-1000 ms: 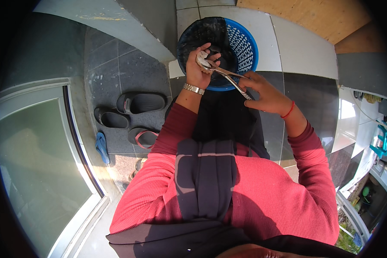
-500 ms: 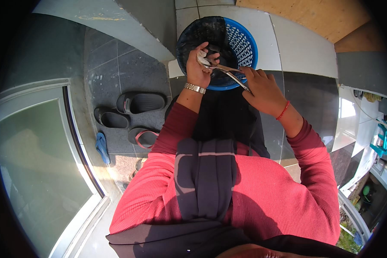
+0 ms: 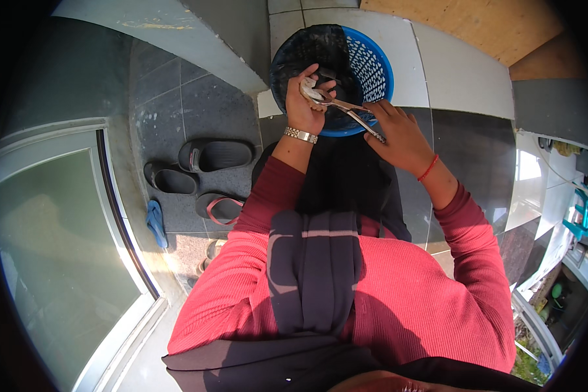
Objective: The person uses a pair of metal tweezers to clean a small, white, circular object held in their left hand. They repeatedly scrape and pick at the object's surface over a blue basket, removing small debris.
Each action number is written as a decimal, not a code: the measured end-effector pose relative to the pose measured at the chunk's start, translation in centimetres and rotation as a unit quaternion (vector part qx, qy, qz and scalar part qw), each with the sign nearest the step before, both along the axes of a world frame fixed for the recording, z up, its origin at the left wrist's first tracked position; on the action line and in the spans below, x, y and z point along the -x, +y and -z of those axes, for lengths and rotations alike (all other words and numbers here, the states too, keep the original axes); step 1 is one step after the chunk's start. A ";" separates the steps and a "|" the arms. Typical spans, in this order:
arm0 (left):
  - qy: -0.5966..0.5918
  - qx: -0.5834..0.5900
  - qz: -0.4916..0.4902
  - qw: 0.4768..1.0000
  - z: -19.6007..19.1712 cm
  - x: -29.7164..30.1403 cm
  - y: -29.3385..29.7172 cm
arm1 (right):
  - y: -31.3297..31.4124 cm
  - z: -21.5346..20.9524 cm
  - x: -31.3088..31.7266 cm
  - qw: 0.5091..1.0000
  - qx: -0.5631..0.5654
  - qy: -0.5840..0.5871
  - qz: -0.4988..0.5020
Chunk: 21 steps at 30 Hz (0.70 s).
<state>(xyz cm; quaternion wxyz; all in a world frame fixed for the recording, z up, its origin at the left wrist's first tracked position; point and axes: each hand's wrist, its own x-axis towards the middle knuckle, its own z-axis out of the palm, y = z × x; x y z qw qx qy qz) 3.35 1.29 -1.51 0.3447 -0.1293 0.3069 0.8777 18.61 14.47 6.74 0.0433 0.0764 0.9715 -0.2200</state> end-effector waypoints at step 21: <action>0.078 0.050 0.007 0.996 0.1 -0.2 0.0 | 0.5 0.9 0.6 0.999 -0.029 0.028 -0.018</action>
